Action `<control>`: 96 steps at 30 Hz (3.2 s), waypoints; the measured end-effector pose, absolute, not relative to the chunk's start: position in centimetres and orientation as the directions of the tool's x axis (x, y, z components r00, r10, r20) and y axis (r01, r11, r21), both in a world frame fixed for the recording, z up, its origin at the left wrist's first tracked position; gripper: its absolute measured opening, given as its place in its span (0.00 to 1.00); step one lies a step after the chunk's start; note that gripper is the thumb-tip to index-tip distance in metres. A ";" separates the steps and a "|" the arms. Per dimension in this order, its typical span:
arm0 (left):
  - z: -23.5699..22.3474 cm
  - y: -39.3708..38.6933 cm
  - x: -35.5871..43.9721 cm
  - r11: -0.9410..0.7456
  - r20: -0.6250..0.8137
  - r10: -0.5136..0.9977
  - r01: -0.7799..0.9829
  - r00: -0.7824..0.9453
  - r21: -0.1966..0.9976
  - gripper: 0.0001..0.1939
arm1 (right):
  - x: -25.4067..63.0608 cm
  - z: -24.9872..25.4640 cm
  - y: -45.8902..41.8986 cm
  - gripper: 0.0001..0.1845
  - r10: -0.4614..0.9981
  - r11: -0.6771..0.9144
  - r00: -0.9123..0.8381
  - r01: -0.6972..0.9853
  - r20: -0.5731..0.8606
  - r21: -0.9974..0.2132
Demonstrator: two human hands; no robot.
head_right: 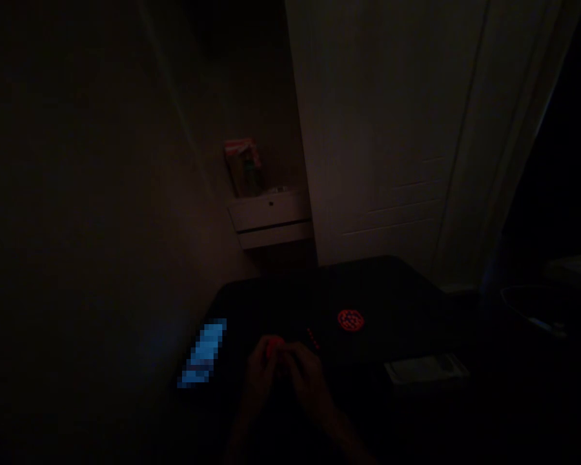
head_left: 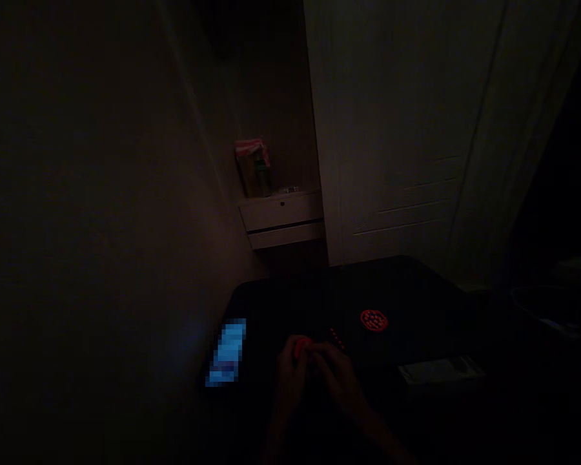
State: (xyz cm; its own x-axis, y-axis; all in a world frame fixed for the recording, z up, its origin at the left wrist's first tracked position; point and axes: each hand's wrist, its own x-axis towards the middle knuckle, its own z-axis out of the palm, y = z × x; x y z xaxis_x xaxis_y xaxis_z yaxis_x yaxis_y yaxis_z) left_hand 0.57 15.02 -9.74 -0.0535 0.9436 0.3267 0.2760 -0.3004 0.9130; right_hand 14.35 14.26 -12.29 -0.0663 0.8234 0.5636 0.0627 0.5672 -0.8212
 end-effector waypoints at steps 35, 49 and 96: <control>-9.8 15.0 0.7 -0.295 0.325 0.943 0.276 -0.068 0.915 0.14 | 14.3 -12.2 14.1 0.14 0.829 0.559 -0.057 0.066 0.557 -0.826; -9.6 14.9 0.7 -0.287 0.319 0.945 0.293 -0.068 0.912 0.21 | 14.1 -12.4 14.4 0.17 0.840 0.538 0.022 0.091 0.542 -0.838; -9.9 14.9 0.9 -0.301 0.332 0.942 0.314 -0.049 0.900 0.18 | 14.9 -11.1 13.9 0.11 0.852 0.513 0.079 0.065 0.517 -0.856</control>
